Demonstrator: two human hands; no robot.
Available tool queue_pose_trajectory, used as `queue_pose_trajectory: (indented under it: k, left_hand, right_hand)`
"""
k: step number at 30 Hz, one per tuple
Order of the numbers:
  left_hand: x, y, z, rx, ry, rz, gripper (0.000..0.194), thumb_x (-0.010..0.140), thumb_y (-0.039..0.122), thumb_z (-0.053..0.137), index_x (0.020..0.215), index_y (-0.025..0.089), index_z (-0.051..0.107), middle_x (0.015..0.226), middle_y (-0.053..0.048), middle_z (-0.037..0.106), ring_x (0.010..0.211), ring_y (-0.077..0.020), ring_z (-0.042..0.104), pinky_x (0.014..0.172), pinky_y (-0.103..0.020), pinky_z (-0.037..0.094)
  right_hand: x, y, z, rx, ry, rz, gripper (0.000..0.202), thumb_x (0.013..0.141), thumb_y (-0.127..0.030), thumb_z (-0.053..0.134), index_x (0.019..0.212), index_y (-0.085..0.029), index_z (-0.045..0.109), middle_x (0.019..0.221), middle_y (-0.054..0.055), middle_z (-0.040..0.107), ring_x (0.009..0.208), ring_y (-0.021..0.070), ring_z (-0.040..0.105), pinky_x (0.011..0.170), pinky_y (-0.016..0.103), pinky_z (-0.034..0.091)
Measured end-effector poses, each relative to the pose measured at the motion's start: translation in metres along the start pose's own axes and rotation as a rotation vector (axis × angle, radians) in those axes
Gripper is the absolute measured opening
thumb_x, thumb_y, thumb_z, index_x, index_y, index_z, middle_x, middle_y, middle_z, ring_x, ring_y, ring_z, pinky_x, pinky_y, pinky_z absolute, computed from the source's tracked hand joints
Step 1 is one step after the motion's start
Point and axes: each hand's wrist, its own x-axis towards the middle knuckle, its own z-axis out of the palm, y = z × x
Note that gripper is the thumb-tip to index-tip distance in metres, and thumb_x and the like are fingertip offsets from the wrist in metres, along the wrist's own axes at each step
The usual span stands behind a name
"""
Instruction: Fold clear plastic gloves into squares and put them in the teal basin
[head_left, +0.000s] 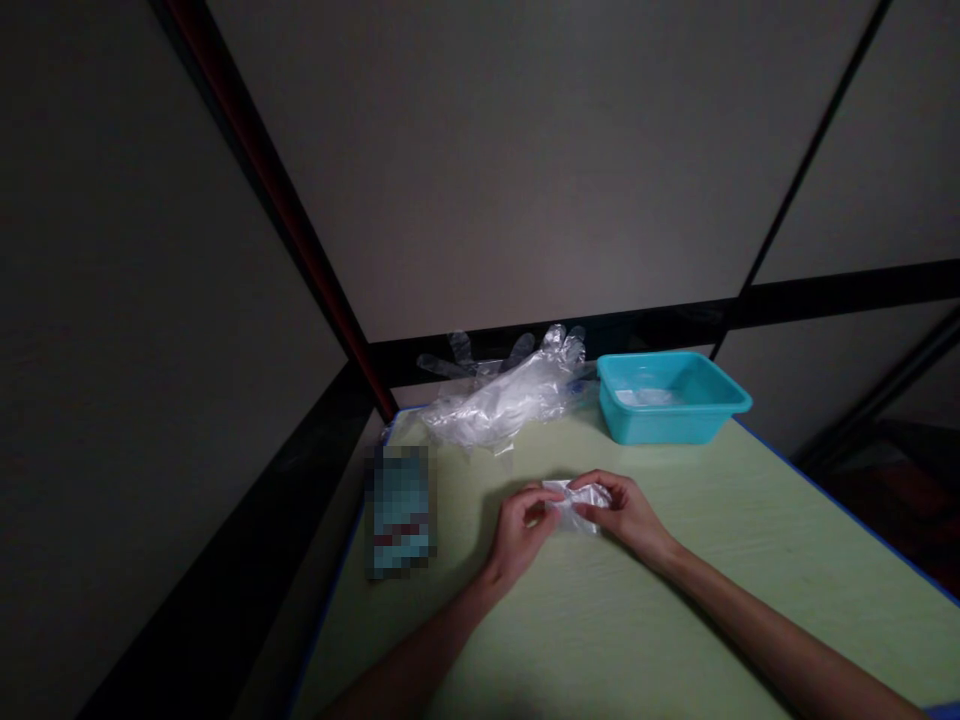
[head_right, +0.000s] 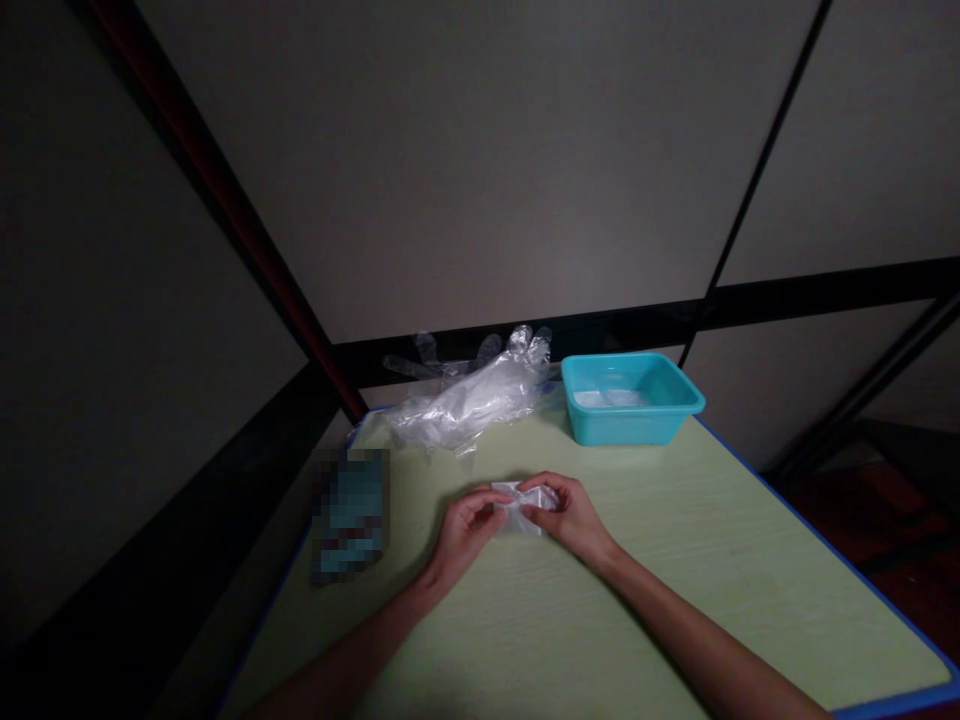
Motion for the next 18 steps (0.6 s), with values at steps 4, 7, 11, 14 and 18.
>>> queue_pose_trajectory:
  k: [4, 7, 11, 14, 18]
  left_hand:
    - [0.0020, -0.0010, -0.0021, -0.009, 0.021, -0.022, 0.013, 0.063, 0.019, 0.063, 0.074, 0.014, 0.068, 0.077, -0.005, 0.063, 0.072, -0.0168, 0.058, 0.062, -0.022, 0.045]
    - [0.0022, -0.0009, -0.0033, -0.022, 0.027, -0.049, 0.016, 0.063, 0.020, 0.064, 0.077, 0.014, 0.069, 0.080, -0.006, 0.064, 0.072, -0.0172, 0.058, 0.060, -0.022, 0.044]
    - [0.0025, -0.0004, -0.0044, -0.045, 0.038, -0.086, 0.019, 0.061, 0.022, 0.066, 0.078, 0.014, 0.069, 0.082, -0.007, 0.066, 0.073, -0.0182, 0.059, 0.062, -0.023, 0.045]
    - [0.0029, -0.0011, -0.0048, -0.070, 0.044, -0.120, 0.024, 0.059, 0.023, 0.069, 0.080, 0.013, 0.070, 0.082, -0.007, 0.066, 0.070, -0.0175, 0.059, 0.061, -0.024, 0.044]
    - [0.0026, -0.0021, -0.0053, -0.105, 0.038, -0.162, 0.030, 0.056, 0.024, 0.071, 0.083, 0.011, 0.069, 0.072, -0.006, 0.066, 0.062, -0.0150, 0.057, 0.057, -0.023, 0.043]
  right_hand:
    - [0.0005, 0.0048, 0.0005, 0.007, -0.008, -0.009, 0.022, 0.059, -0.023, 0.067, 0.079, -0.016, 0.061, 0.073, 0.001, 0.062, 0.063, 0.0129, 0.053, 0.058, 0.024, 0.040]
    - [0.0000, 0.0069, 0.0014, -0.003, 0.015, -0.012, 0.021, 0.060, -0.026, 0.067, 0.078, -0.017, 0.062, 0.072, 0.001, 0.062, 0.063, 0.0136, 0.053, 0.058, 0.025, 0.041]
    - [-0.0008, 0.0064, 0.0020, -0.020, 0.052, 0.005, 0.021, 0.059, -0.029, 0.068, 0.075, -0.016, 0.065, 0.070, 0.001, 0.063, 0.061, 0.0139, 0.053, 0.056, 0.025, 0.041]
    - [-0.0009, 0.0064, 0.0020, 0.000, 0.069, 0.032, 0.022, 0.057, -0.026, 0.069, 0.077, -0.016, 0.066, 0.069, 0.001, 0.064, 0.059, 0.0130, 0.053, 0.054, 0.024, 0.041]
    - [-0.0007, 0.0090, 0.0021, 0.040, 0.085, 0.070, 0.024, 0.055, -0.025, 0.070, 0.076, -0.015, 0.067, 0.068, 0.002, 0.066, 0.055, 0.0126, 0.054, 0.053, 0.025, 0.042]
